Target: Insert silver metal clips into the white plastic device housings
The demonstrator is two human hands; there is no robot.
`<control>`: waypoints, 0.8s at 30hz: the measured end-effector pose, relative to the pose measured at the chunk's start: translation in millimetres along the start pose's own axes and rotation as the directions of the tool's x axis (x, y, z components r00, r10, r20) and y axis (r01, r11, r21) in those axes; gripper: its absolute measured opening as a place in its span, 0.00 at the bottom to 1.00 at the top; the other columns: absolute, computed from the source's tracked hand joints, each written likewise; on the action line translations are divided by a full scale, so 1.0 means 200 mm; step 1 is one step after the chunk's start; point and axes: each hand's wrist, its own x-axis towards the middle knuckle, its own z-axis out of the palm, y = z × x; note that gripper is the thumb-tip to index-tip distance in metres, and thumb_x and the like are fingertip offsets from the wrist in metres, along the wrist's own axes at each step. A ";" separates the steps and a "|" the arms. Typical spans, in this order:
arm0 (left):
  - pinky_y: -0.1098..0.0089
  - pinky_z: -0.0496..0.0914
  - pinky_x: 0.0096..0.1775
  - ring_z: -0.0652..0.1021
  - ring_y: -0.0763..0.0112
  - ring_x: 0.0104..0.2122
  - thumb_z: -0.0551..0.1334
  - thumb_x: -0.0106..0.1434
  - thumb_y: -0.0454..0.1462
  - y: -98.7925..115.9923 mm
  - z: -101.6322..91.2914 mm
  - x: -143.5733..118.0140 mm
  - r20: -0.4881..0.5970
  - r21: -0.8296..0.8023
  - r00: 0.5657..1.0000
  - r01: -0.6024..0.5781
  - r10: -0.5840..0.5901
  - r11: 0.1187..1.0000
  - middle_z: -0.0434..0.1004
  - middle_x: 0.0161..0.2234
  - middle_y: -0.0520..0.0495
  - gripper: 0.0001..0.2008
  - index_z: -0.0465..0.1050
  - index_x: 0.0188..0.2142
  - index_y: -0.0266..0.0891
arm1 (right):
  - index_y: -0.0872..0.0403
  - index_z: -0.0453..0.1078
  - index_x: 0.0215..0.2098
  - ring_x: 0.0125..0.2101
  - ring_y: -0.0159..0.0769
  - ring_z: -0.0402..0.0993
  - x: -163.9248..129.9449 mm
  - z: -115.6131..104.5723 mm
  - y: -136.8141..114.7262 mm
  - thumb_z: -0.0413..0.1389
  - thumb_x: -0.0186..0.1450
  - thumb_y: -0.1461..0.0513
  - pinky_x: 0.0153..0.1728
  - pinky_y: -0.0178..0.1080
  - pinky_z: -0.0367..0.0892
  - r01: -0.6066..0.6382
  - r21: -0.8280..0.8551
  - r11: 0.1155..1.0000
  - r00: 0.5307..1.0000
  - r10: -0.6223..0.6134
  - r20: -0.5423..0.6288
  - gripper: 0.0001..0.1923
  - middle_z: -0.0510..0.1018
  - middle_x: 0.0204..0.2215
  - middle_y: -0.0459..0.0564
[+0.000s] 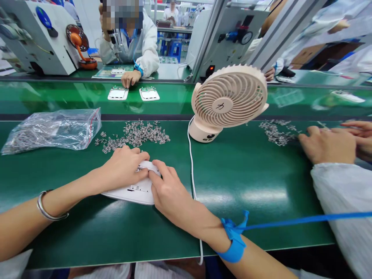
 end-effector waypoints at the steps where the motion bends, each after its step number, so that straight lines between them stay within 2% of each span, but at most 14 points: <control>1: 0.53 0.64 0.38 0.71 0.51 0.37 0.50 0.58 0.38 0.00 0.00 0.00 0.002 0.000 1.000 0.007 -0.007 1.000 0.71 0.32 0.41 0.13 0.71 0.37 0.36 | 0.58 0.70 0.39 0.42 0.43 0.70 0.01 0.00 0.01 0.43 0.61 0.71 0.40 0.46 0.69 -0.014 0.060 0.998 1.000 0.014 -0.009 0.15 0.70 0.45 0.61; 5: 0.55 0.64 0.42 0.70 0.55 0.42 0.53 0.58 0.38 -0.04 -0.02 0.00 -0.021 -0.121 1.000 0.007 -0.009 0.993 0.70 0.42 0.41 0.18 0.68 0.47 0.39 | 0.55 0.67 0.30 0.34 0.33 0.71 0.05 0.02 0.06 0.45 0.61 0.70 0.34 0.36 0.68 -0.146 0.313 0.938 0.977 0.187 -0.105 0.11 0.73 0.34 0.51; 7: 0.56 0.63 0.45 0.68 0.57 0.45 0.53 0.58 0.36 -0.04 -0.05 0.00 -0.116 -0.165 0.993 -0.013 -0.007 0.986 0.67 0.48 0.42 0.22 0.63 0.52 0.40 | 0.55 0.66 0.30 0.31 0.31 0.70 0.07 0.03 0.09 0.46 0.61 0.68 0.32 0.35 0.66 -0.214 0.353 0.911 0.954 0.272 -0.124 0.08 0.74 0.31 0.49; 10: 0.57 0.63 0.44 0.68 0.58 0.45 0.51 0.59 0.35 0.02 -0.05 -0.05 -0.268 -0.099 0.963 -0.044 0.016 0.994 0.67 0.47 0.41 0.19 0.64 0.50 0.37 | 0.55 0.67 0.34 0.29 0.32 0.70 0.08 0.04 0.11 0.48 0.60 0.64 0.31 0.35 0.66 -0.273 0.389 0.880 0.945 0.322 -0.065 0.07 0.74 0.30 0.49; 13: 0.60 0.64 0.39 0.70 0.60 0.39 0.49 0.61 0.36 0.15 0.03 -0.17 -0.324 0.098 0.927 -0.165 0.188 0.981 0.68 0.44 0.37 0.17 0.66 0.47 0.31 | 0.55 0.68 0.33 0.29 0.33 0.72 0.06 0.04 0.10 0.48 0.60 0.61 0.30 0.35 0.67 -0.285 0.437 0.853 0.949 0.316 0.003 0.08 0.75 0.29 0.49; 14: 0.61 0.64 0.38 0.70 0.60 0.38 0.49 0.63 0.38 0.19 0.08 -0.22 -0.348 0.181 0.904 -0.193 0.247 0.964 0.68 0.43 0.36 0.18 0.64 0.48 0.28 | 0.54 0.68 0.33 0.29 0.34 0.72 0.06 0.04 0.10 0.49 0.59 0.60 0.30 0.35 0.67 -0.290 0.443 0.848 0.949 0.315 0.019 0.09 0.75 0.29 0.49; 15: 0.61 0.64 0.38 0.70 0.60 0.37 0.49 0.63 0.42 0.22 0.13 -0.28 -0.368 0.227 0.896 -0.173 0.249 0.958 0.68 0.43 0.36 0.23 0.61 0.51 0.27 | 0.54 0.68 0.33 0.27 0.33 0.72 0.05 0.04 0.10 0.48 0.60 0.59 0.29 0.35 0.68 -0.300 0.439 0.847 0.946 0.324 0.020 0.09 0.76 0.28 0.49; 17: 0.63 0.63 0.37 0.69 0.63 0.33 0.51 0.62 0.51 0.24 0.24 -0.41 -0.400 0.291 0.874 -0.163 0.275 0.943 0.69 0.36 0.42 0.30 0.59 0.54 0.27 | 0.52 0.68 0.32 0.26 0.34 0.72 0.04 0.05 0.11 0.48 0.60 0.56 0.29 0.36 0.68 -0.304 0.385 0.871 0.941 0.337 -0.021 0.10 0.76 0.27 0.48; 19: 0.63 0.61 0.39 0.68 0.66 0.30 0.51 0.60 0.55 0.20 0.32 -0.57 -0.452 0.308 0.868 -0.064 0.205 0.949 0.69 0.31 0.47 0.34 0.61 0.53 0.30 | 0.50 0.68 0.31 0.25 0.35 0.72 0.04 0.07 0.11 0.49 0.60 0.54 0.27 0.38 0.68 -0.256 0.332 0.908 0.954 0.292 -0.063 0.10 0.76 0.27 0.49; 21: 0.62 0.59 0.42 0.68 0.66 0.31 0.51 0.59 0.56 0.13 0.37 -0.74 -0.554 0.266 0.831 0.114 0.055 0.957 0.71 0.29 0.49 0.31 0.65 0.50 0.33 | 0.47 0.67 0.31 0.24 0.36 0.71 0.02 0.09 0.12 0.49 0.60 0.52 0.20 0.37 0.66 -0.207 0.295 0.933 0.973 0.227 -0.035 0.09 0.76 0.29 0.50; 23: 0.61 0.57 0.45 0.70 0.65 0.35 0.54 0.61 0.51 0.03 0.40 -0.89 -0.652 0.219 0.749 0.335 -0.118 0.916 0.73 0.32 0.48 0.22 0.69 0.45 0.38 | 0.43 0.66 0.33 0.27 0.39 0.71 -0.01 0.13 0.15 0.49 0.59 0.50 0.16 0.38 0.62 -0.164 0.260 0.952 0.984 0.175 -0.017 0.09 0.75 0.34 0.52; 24: 0.60 0.57 0.46 0.70 0.64 0.37 0.56 0.61 0.48 -0.03 0.42 -0.96 -0.686 0.195 0.696 0.456 -0.211 0.869 0.75 0.35 0.48 0.17 0.70 0.44 0.41 | 0.41 0.65 0.33 0.29 0.41 0.71 -0.03 0.15 0.18 0.48 0.59 0.49 0.17 0.40 0.63 -0.140 0.242 0.960 0.988 0.152 -0.029 0.10 0.74 0.35 0.52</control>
